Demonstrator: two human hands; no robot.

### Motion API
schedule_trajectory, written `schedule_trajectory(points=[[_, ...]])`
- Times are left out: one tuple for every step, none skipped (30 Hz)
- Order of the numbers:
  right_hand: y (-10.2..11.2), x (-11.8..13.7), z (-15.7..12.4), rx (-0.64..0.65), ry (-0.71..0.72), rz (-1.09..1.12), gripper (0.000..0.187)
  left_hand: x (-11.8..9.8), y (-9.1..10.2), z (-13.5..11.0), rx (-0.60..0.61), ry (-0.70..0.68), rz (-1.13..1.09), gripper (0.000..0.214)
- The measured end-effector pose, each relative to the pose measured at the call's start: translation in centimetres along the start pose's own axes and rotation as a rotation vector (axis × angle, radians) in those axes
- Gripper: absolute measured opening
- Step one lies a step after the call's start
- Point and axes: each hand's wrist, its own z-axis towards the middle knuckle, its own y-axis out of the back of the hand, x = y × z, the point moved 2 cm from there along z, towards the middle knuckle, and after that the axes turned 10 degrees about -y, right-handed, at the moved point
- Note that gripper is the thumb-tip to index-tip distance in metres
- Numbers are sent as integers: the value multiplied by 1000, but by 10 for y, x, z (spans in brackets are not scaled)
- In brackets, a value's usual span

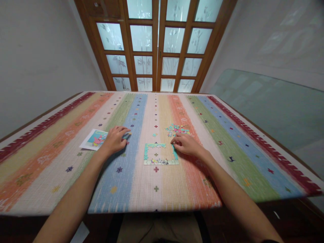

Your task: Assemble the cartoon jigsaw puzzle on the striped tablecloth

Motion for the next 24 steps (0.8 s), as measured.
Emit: schedule_trajectory(points=[[0, 1, 0, 3, -1, -3, 24, 6, 3, -2, 9, 18, -1, 45], [1, 1, 0, 7, -4, -6, 23, 10, 5, -4, 34, 27, -9, 43], [2, 2, 0, 14, -8, -7, 21, 13, 7, -5, 67, 38, -13, 41], [2, 3, 0, 23, -13, -7, 20, 15, 8, -6, 104, 49, -19, 40], [3, 3, 0, 33, -20, -5, 18, 15, 10, -6, 142, 58, -29, 39], [4, 4, 0, 42, -27, -1, 17, 15, 11, -6, 178, 68, -41, 39], [4, 4, 0, 50, -33, 2, 17, 15, 11, -6, 206, 79, -55, 39], [4, 4, 0, 55, -37, 6, 17, 14, 12, -6, 227, 89, -68, 39], [4, 4, 0, 56, -40, 9, 16, 13, 13, -5, 242, 97, -78, 39], [4, 4, 0, 57, -42, 9, 16, 12, 13, -5, 252, 103, -84, 39], [4, 3, 0, 56, -43, 8, 16, 11, 13, -4, 262, 108, -88, 38], [4, 3, 0, 57, -44, 7, 16, 11, 13, -4, 270, 111, -89, 38], [4, 3, -1, 58, -45, 6, 15, 11, 14, -4, 276, 113, -90, 37], [4, 2, -1, 59, -46, 5, 15, 11, 14, -4, 281, 116, -93, 36], [4, 2, -1, 61, -47, 5, 15, 11, 14, -4, 283, 120, -95, 36], [4, 2, -1, 64, -49, 6, 15, 11, 14, -4, 284, 124, -99, 35], [4, 3, 0, 66, -51, 7, 15, 12, 14, -4, 285, 126, -105, 34], [4, 3, 0, 69, -53, 7, 15, 13, 14, -4, 286, 126, -110, 33], [5, 3, 0, 71, -55, 7, 15, 14, 13, -4, 286, 126, -114, 32], [5, 3, 0, 73, -56, 6, 16, 15, 12, -4, 285, 124, -118, 31], [5, 3, 0, 75, -57, 5, 16, 16, 11, -4, 282, 121, -121, 29], [5, 3, 0, 75, -57, 4, 16, 16, 10, -4, 278, 117, -124, 28], [5, 3, 0, 77, -56, 4, 16, 17, 9, -4, 273, 111, -126, 27], [5, 3, 1, 77, -56, 4, 16, 18, 8, -4, 267, 107, -129, 26]])
